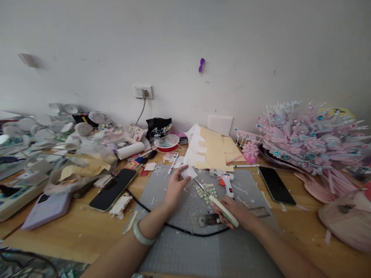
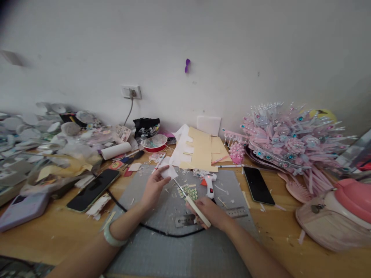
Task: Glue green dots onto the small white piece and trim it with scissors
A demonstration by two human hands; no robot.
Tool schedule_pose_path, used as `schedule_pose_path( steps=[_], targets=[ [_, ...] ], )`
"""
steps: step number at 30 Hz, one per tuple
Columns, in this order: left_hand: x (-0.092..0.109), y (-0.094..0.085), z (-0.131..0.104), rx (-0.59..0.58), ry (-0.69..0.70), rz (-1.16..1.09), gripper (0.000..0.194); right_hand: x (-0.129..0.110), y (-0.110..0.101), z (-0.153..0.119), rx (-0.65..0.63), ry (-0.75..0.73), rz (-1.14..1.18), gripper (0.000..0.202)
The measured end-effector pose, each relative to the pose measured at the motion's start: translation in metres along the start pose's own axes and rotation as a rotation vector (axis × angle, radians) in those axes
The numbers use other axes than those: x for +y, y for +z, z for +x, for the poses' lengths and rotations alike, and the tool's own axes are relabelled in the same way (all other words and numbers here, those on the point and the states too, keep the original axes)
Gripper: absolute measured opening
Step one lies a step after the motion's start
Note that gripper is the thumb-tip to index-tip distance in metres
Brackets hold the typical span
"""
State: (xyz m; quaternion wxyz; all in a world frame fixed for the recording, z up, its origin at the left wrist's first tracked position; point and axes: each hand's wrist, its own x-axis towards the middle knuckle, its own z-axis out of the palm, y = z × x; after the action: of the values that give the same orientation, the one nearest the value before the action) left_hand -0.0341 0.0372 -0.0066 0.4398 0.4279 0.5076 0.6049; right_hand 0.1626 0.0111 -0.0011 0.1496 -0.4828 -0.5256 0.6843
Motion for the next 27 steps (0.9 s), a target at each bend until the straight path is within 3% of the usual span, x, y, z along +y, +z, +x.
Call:
schedule_pose_path(
  steps=[13, 20, 27],
  targets=[
    [-0.005, -0.001, 0.001, -0.007, 0.009, 0.000, 0.045, 0.005, -0.002, 0.003, 0.010, 0.007, -0.106, 0.038],
    [-0.009, -0.003, 0.002, 0.030, 0.013, 0.014, 0.044, 0.000, -0.001, -0.002, 0.019, -0.021, 0.003, 0.034],
    [-0.010, -0.003, 0.002, 0.018, 0.028, 0.009, 0.045, 0.000, -0.003, -0.004, -0.053, -0.067, 0.047, 0.037]
  ],
)
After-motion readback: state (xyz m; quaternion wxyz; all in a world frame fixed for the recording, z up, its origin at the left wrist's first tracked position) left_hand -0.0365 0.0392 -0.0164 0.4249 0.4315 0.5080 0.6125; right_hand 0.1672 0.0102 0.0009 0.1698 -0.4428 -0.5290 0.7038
